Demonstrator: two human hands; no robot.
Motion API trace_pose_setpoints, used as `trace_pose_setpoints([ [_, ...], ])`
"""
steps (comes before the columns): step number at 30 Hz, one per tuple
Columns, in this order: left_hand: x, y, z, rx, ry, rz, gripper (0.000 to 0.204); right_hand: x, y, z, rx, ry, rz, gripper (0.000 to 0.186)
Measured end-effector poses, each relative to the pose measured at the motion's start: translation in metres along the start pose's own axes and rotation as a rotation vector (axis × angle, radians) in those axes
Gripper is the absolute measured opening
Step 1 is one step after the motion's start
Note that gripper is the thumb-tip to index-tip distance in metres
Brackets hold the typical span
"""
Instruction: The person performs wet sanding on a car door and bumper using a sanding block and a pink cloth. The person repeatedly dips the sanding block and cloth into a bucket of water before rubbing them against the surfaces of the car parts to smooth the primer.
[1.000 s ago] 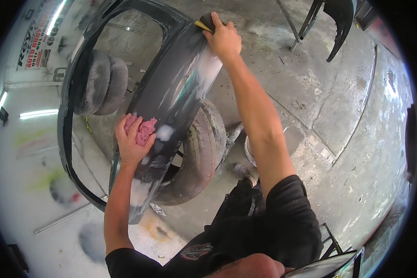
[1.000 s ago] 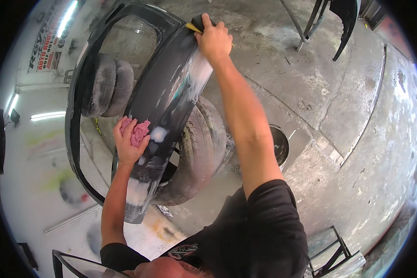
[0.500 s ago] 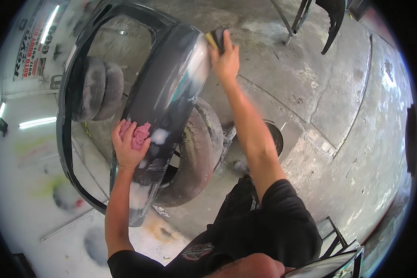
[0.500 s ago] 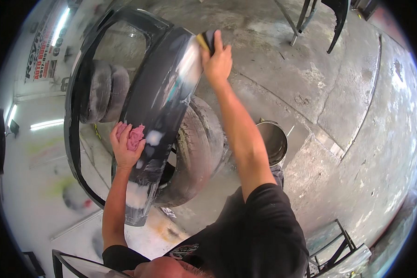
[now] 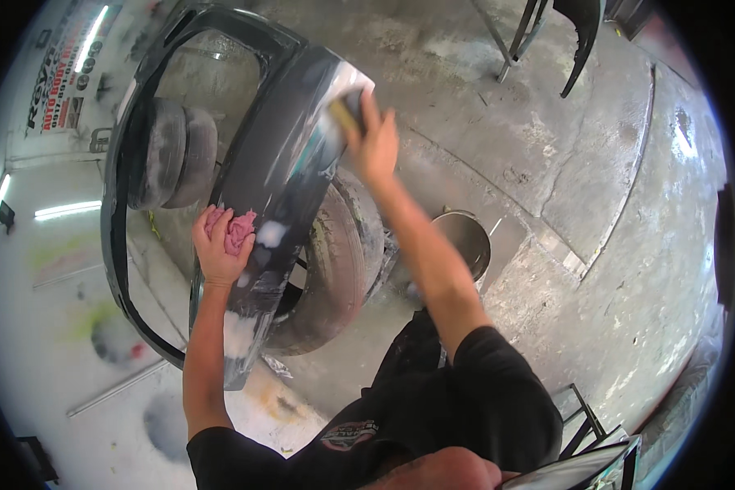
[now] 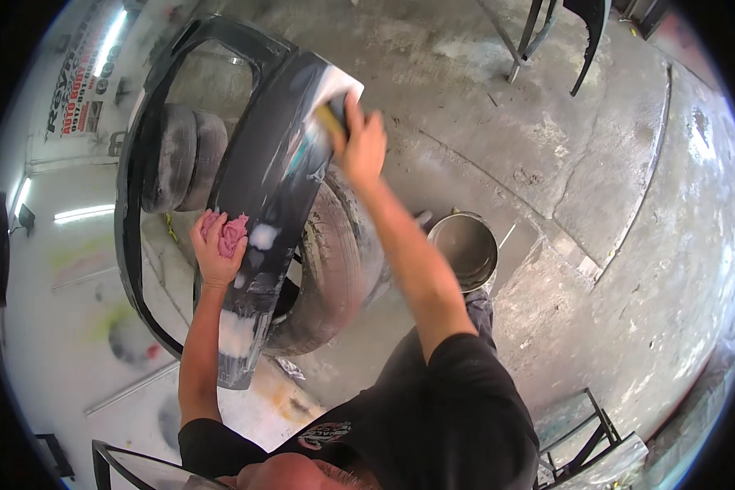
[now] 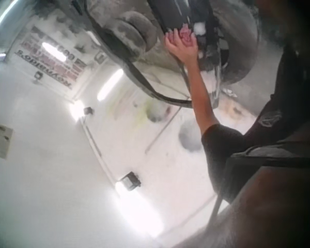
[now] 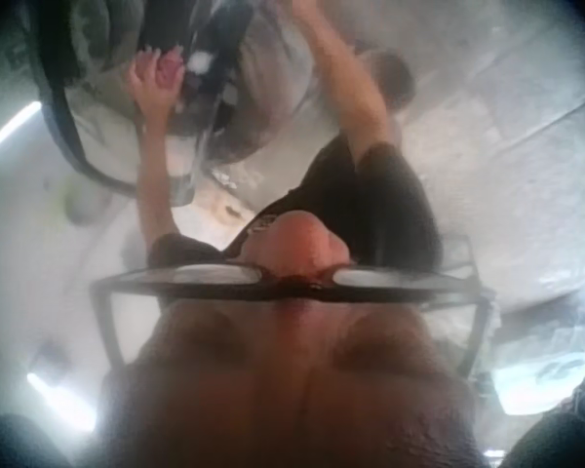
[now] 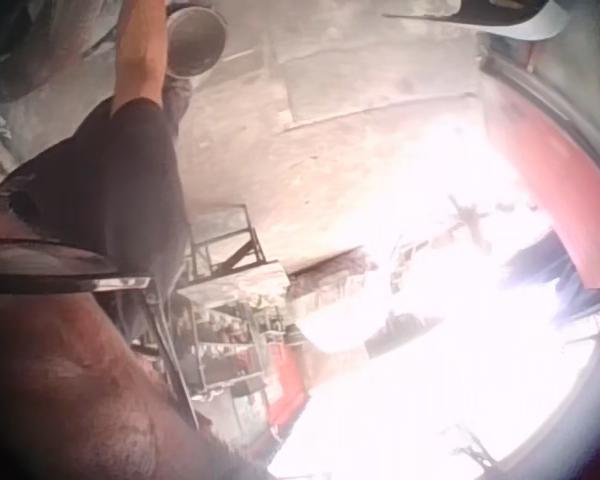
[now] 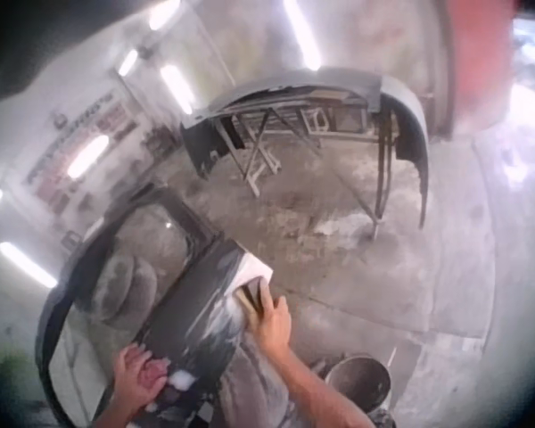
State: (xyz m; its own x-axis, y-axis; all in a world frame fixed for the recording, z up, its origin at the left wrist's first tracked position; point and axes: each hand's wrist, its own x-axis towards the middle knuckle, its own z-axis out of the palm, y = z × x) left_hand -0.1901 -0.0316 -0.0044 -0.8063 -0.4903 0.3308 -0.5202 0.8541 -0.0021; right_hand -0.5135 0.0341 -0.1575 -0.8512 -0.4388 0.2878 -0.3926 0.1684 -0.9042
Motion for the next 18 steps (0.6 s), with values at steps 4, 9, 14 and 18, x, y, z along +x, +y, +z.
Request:
trace_pose_setpoints([
  [4, 0.003, 0.0, -0.001, -0.006, 0.033, 0.008, 0.055, -0.11, -0.017, -0.037, 0.108, -0.168, -0.054, 0.078],
  [9, 0.009, -0.011, 0.021, -0.049, 0.054, 0.07, 0.037, -0.089, -0.028, -0.128, 0.883, -0.703, 0.817, 0.076],
  [14, -0.014, -0.003, 0.049, -0.538, 0.236, -0.173, 0.026, -0.095, -0.077, -0.157, 1.355, -0.777, 0.961, 0.061],
  [18, 0.015, 0.086, 0.027, -0.283, 0.379, 0.021, 0.028, -0.104, -0.094, -0.143, 1.364, -0.674, 0.856, 0.053],
])
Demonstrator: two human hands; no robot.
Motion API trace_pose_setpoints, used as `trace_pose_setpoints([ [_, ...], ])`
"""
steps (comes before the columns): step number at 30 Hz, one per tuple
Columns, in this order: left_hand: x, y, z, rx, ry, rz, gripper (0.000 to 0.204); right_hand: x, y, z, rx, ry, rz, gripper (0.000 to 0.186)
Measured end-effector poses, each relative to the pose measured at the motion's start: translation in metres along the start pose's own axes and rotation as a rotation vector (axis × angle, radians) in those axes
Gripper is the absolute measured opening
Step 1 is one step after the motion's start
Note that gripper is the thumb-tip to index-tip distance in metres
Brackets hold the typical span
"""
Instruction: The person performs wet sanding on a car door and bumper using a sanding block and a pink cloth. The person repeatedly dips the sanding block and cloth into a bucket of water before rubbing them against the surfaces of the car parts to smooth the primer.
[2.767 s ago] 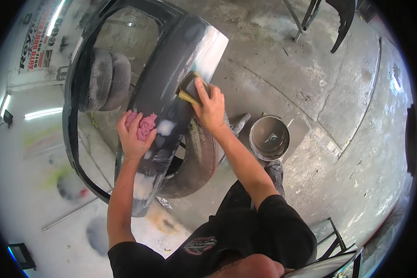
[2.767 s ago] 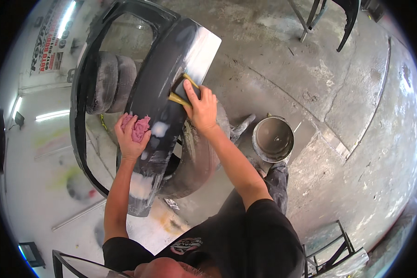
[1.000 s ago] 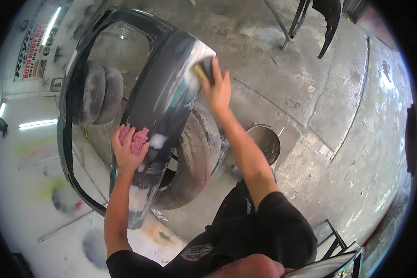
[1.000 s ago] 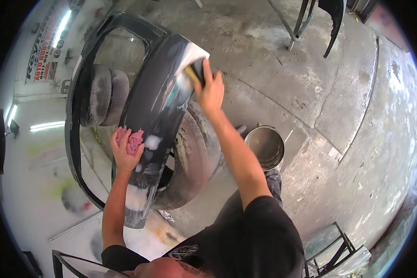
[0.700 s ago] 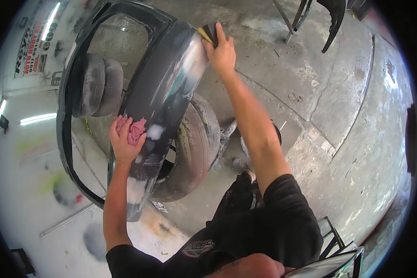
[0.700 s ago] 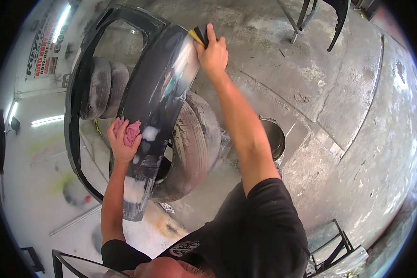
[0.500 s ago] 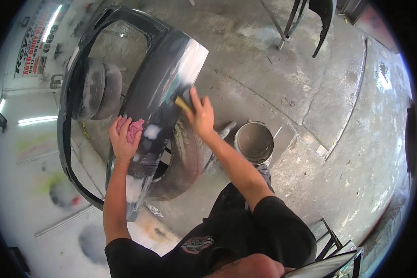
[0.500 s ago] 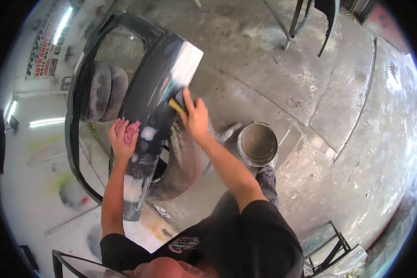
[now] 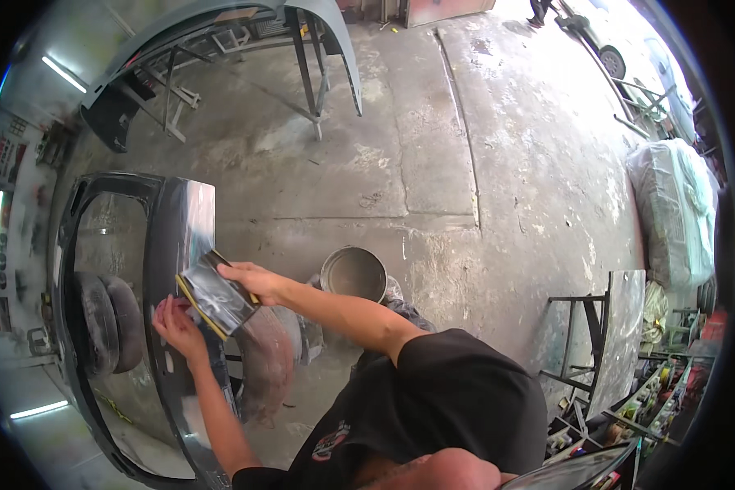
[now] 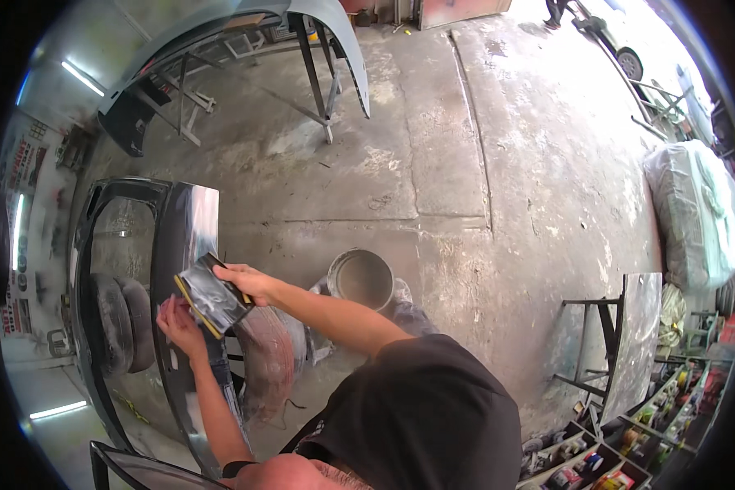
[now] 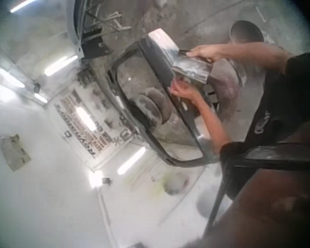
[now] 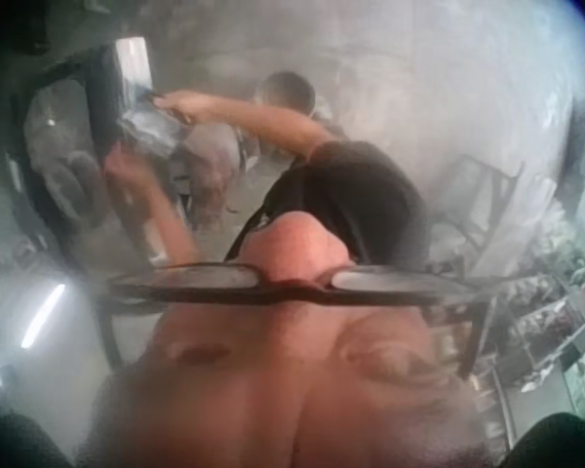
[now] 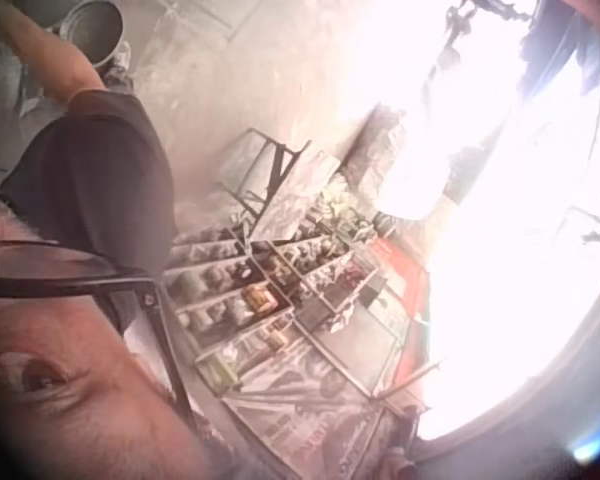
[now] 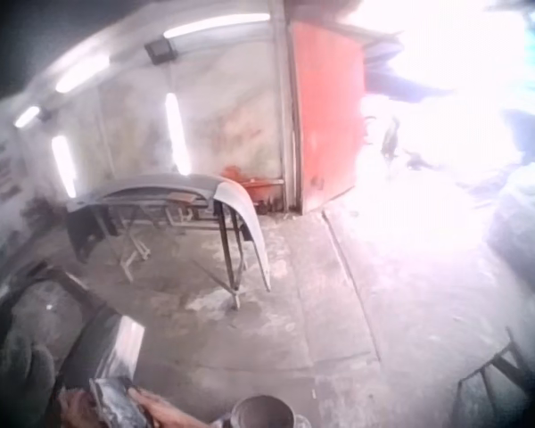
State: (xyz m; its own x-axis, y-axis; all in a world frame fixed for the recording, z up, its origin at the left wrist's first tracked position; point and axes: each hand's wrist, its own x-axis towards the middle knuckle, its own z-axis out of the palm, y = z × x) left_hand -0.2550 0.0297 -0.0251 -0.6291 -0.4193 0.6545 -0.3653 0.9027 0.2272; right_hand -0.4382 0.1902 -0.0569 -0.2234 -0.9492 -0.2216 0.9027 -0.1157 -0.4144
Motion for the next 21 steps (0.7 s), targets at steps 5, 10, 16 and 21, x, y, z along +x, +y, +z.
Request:
trace_pose_setpoints([
  [5, -0.017, 0.001, 0.029, -1.213, -0.164, -0.849, 0.038, 0.039, 0.041, 0.022, -0.13, -0.014, -0.115, 0.048],
  [10, -0.022, 0.012, 0.0, -1.29, -0.117, -1.038, 0.052, 0.052, 0.069, 0.044, -0.404, -0.002, -0.21, 0.05],
  [16, -0.063, -0.029, -0.01, -1.768, -0.158, -1.225, 0.051, 0.054, 0.098, 0.043, -0.665, -0.046, -0.454, 0.047],
  [21, -0.077, 0.001, -0.018, -1.891, -0.211, -1.236, 0.053, 0.062, 0.108, 0.009, -1.271, 0.088, -0.92, 0.032],
])
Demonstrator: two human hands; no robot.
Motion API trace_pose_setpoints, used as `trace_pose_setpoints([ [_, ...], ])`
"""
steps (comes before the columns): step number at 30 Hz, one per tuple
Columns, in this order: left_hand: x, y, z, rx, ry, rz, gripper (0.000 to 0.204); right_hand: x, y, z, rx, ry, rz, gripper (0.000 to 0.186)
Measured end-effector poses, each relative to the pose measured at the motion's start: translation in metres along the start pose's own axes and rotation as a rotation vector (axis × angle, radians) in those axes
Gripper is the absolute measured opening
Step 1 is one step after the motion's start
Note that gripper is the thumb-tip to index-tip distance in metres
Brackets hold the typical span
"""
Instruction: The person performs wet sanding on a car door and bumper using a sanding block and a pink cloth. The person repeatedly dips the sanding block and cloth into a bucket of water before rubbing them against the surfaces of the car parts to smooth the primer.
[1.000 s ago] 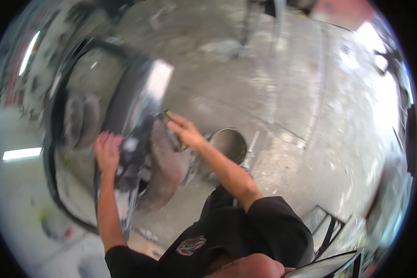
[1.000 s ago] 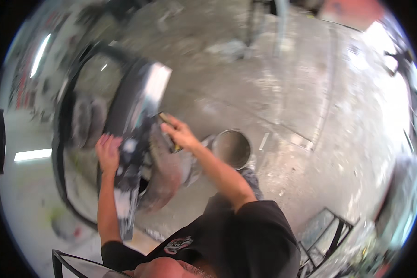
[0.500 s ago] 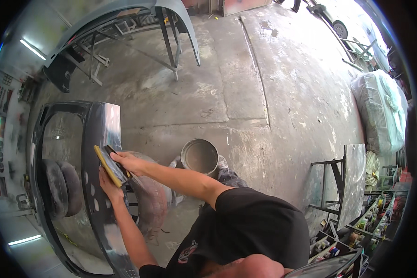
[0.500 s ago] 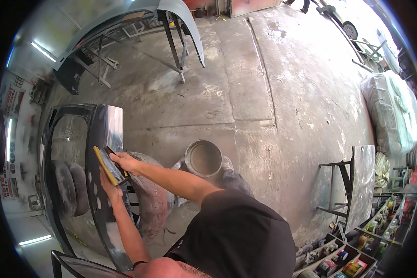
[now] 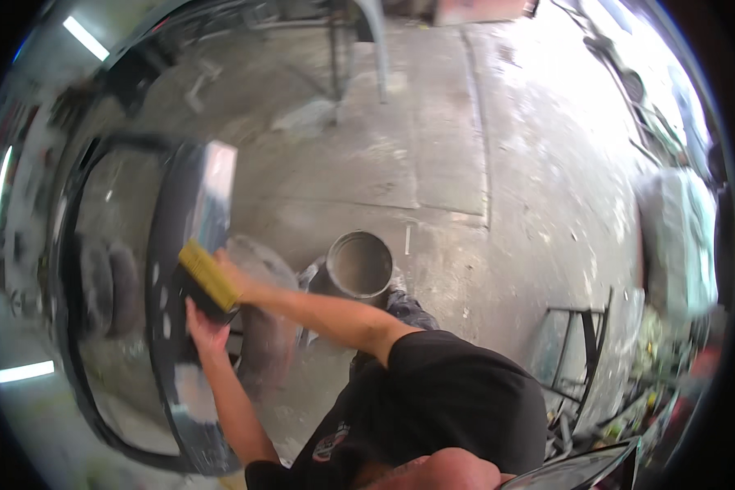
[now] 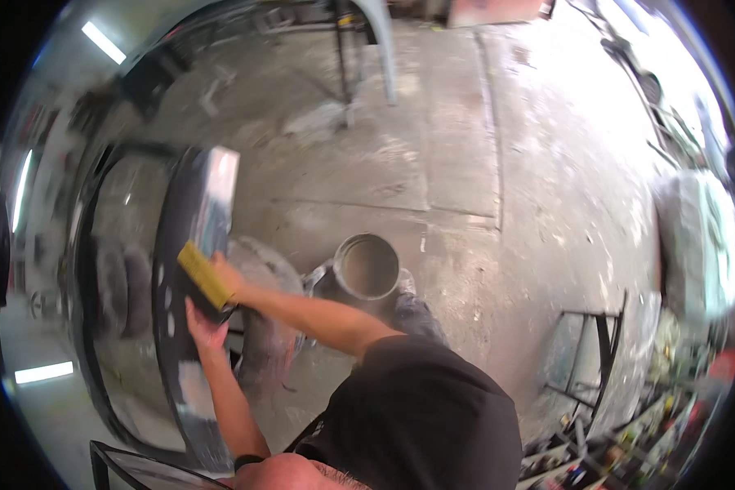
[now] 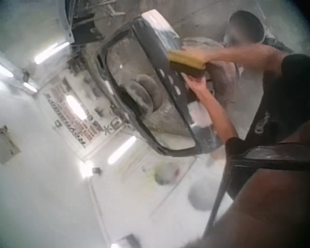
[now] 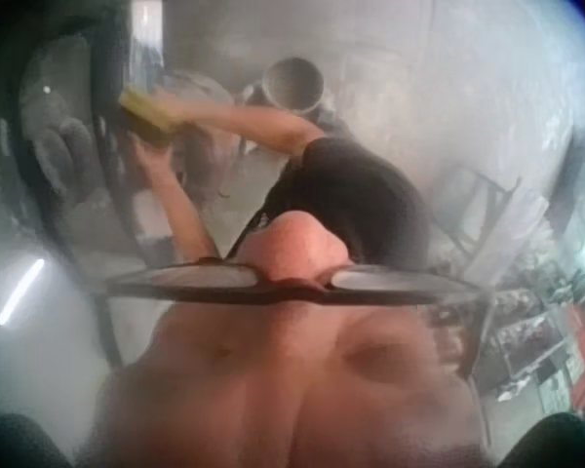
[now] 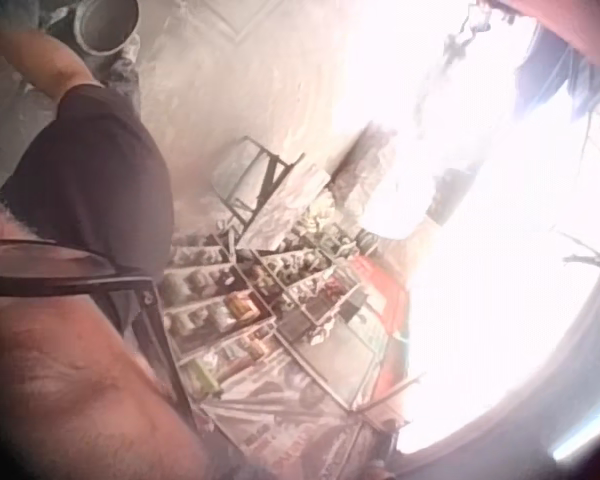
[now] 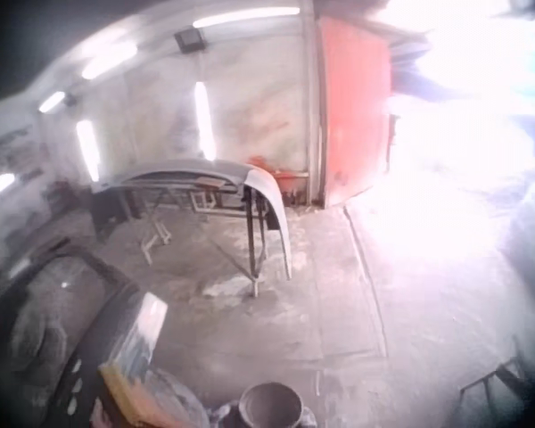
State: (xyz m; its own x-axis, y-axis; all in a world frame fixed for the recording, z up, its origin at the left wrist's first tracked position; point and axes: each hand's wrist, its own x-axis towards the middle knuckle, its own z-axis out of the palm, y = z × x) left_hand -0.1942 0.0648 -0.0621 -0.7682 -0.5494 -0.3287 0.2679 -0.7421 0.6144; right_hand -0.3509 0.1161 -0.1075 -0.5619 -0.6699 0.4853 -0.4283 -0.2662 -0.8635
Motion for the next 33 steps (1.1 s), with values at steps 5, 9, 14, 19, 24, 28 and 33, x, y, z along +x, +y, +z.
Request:
trace_pose_setpoints([
  [5, -0.002, 0.01, -0.052, -0.107, 0.22, 0.05, 0.029, 0.012, -0.033, -0.018, 0.134, 0.008, 0.025, 0.031],
  [9, 0.009, 0.01, -0.012, 0.067, -0.002, 0.066, 0.026, 0.035, -0.05, -0.04, -0.04, -0.111, 0.194, 0.039],
  [14, -0.001, -0.004, -0.009, 0.135, 0.205, 0.05, 0.028, 0.017, -0.061, -0.042, 0.241, -0.048, 0.37, 0.038],
  [19, 0.003, -0.004, 0.04, 0.281, 0.19, 0.056, 0.029, 0.018, -0.034, -0.056, 0.125, -0.055, 0.451, 0.029],
  [24, 0.009, 0.077, 0.039, 1.106, 0.564, 0.408, 0.044, 0.014, 0.043, -0.074, -0.013, 0.168, 0.603, 0.026],
  [28, 0.019, 0.105, 0.033, 1.339, 0.351, 0.81, 0.045, 0.002, 0.107, -0.086, -0.328, 0.422, 0.712, 0.026],
  [33, 0.039, 0.111, -0.027, 1.423, 0.465, 0.767, 0.044, 0.021, 0.101, -0.035, -0.118, 0.54, 0.644, 0.059],
])
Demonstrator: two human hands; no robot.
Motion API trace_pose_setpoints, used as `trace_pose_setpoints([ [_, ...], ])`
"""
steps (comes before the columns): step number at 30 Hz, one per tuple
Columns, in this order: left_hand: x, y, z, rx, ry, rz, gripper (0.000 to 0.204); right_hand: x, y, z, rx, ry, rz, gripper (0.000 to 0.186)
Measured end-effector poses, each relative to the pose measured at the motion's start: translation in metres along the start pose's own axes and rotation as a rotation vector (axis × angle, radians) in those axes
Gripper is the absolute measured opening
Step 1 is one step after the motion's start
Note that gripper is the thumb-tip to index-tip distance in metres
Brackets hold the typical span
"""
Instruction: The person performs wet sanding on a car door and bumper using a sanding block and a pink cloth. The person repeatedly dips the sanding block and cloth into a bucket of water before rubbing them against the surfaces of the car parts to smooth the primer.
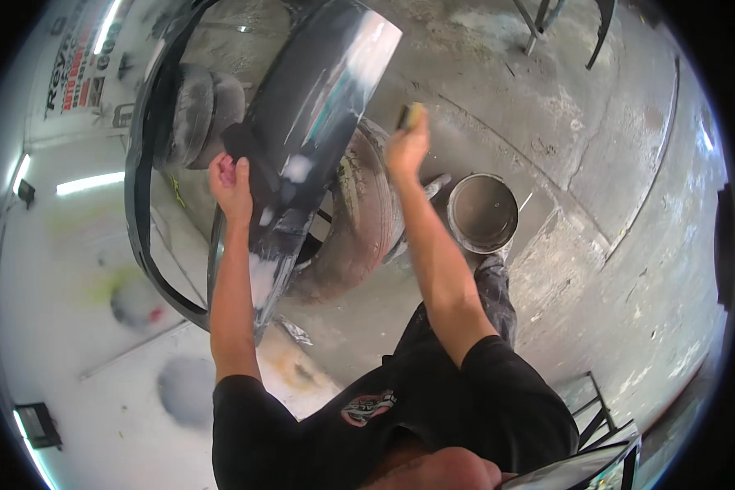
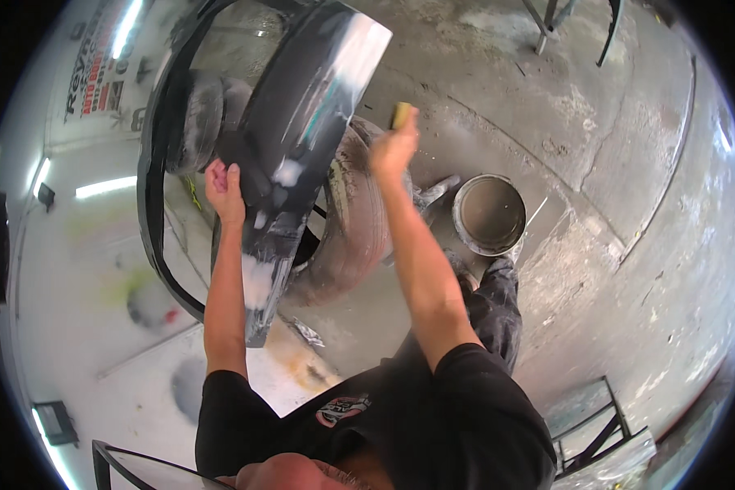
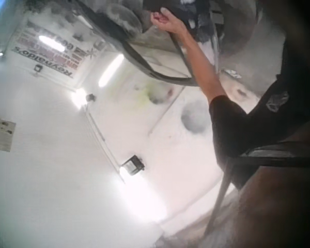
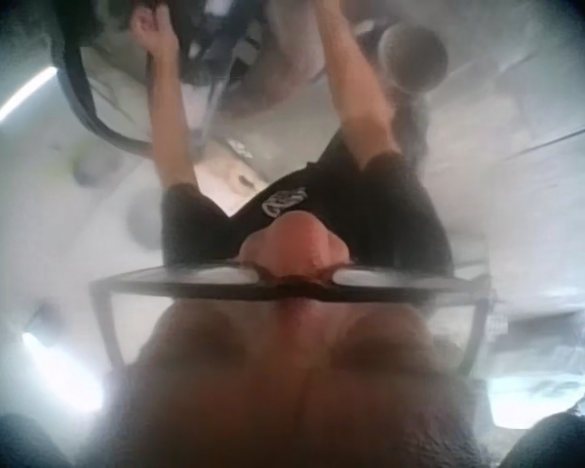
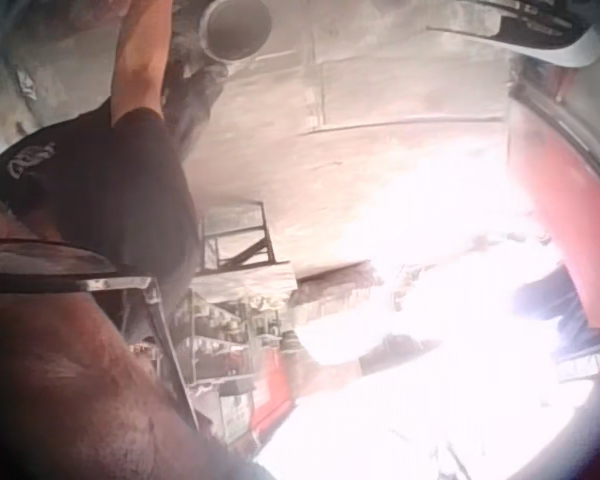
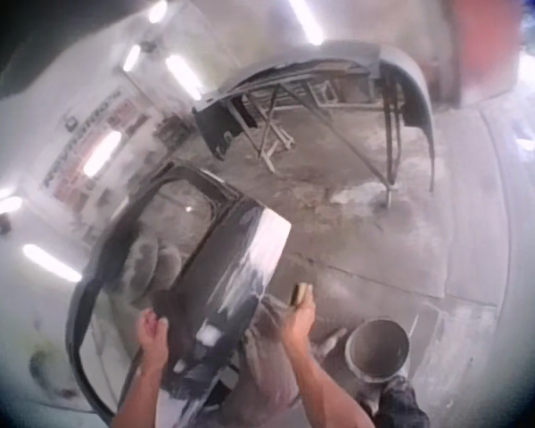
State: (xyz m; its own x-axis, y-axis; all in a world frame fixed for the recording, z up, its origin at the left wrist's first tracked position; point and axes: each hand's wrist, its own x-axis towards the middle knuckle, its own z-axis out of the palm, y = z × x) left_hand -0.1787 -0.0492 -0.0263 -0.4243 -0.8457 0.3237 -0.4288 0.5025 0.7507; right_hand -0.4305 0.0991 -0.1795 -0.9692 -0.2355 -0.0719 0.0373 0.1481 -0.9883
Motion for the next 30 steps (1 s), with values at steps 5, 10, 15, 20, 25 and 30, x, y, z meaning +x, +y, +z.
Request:
trace_pose_setpoints([
  [5, -0.001, -0.01, 0.001, -0.011, 0.042, 0.05, 0.052, -0.051, -0.062, 0.061, 0.164, -0.005, -0.025, 0.059],
  [10, 0.011, -0.001, -0.013, -0.011, -0.21, 0.08, 0.064, -0.051, -0.069, 0.081, 0.184, -0.076, 0.168, 0.068],
  [15, 0.007, -0.006, -0.016, -0.039, -0.205, -0.059, 0.067, -0.02, -0.063, 0.112, 0.066, 0.067, 0.008, 0.067],
  [20, 0.003, -0.022, -0.02, 0.014, -0.146, -0.076, 0.07, 0.063, -0.076, 0.097, 0.155, -0.044, 0.028, 0.07],
  [25, 0.0, -0.02, -0.024, 0.026, -0.095, -0.118, 0.071, -0.043, -0.081, 0.097, 0.068, -0.053, -0.074, 0.079],
  [30, 0.009, -0.019, -0.024, 0.044, -0.221, 0.001, 0.066, 0.058, -0.096, 0.117, 0.057, 0.059, 0.053, 0.074],
])
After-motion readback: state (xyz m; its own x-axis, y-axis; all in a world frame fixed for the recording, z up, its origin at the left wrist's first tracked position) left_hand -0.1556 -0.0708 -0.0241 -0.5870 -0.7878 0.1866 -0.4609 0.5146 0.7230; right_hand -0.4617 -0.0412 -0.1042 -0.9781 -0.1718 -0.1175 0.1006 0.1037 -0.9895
